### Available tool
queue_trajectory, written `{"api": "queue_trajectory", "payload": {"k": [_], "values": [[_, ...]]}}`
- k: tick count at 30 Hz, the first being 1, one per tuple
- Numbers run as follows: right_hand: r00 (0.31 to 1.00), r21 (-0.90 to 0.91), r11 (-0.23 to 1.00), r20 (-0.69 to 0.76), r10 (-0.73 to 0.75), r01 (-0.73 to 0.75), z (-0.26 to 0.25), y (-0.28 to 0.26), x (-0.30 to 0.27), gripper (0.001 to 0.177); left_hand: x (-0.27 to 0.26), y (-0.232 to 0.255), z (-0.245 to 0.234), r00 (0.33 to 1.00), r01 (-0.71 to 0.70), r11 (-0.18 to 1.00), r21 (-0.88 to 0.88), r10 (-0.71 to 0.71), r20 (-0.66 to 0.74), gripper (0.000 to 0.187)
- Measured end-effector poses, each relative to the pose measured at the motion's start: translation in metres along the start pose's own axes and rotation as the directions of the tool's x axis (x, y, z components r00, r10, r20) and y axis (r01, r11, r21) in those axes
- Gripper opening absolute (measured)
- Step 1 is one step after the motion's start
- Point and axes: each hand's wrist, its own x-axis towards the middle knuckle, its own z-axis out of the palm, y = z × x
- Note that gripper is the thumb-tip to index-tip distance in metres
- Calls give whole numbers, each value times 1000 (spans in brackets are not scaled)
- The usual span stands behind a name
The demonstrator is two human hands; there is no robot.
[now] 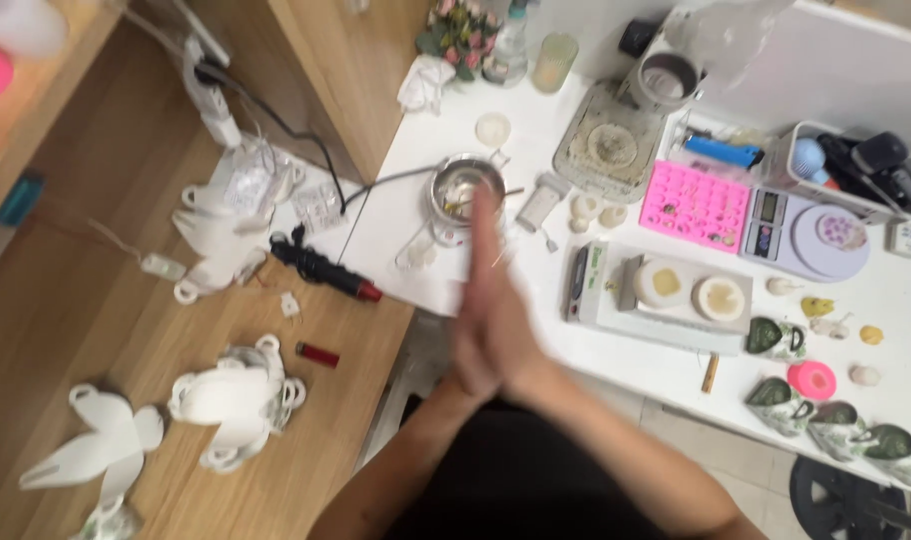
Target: Preparing and cleaning tools and materials for candle making at a workbench.
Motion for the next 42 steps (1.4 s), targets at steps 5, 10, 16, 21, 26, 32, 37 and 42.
{"api": "queue_trajectory", "payload": {"k": [5,10,16,21,26,32,37,42], "values": [[967,-184,963,198,-162,199,-7,-18,11,67,6,-29,-26,982,74,944,-320,-126,-144,65],[988,-250,957,84,-127,145,-30,-7,18,76,33,-21,3,994,-14,940,-341,-23,-104,70],[974,-208,952,66,-216,225,-60,13,28,81,39,-6,31,998,65,994,-83,-64,16,79],[969,-78,968,82,-232,238,-68,-58,13,87,48,17,39,991,22,996,-85,-10,135,90],[947,-170,937,163,-278,304,-51,-52,9,90,80,17,24,995,-62,997,38,59,80,88],[983,-85,981,84,-165,173,-69,-19,42,92,67,-19,31,1000,-6,999,-47,7,24,86],[939,-84,991,338,-67,101,-112,-36,49,97,64,-13,21,978,50,996,73,-64,197,83],[629,-386,847,773,80,366,-137,-34,42,109,70,-51,-32,820,477,616,-627,-55,569,97]]}}
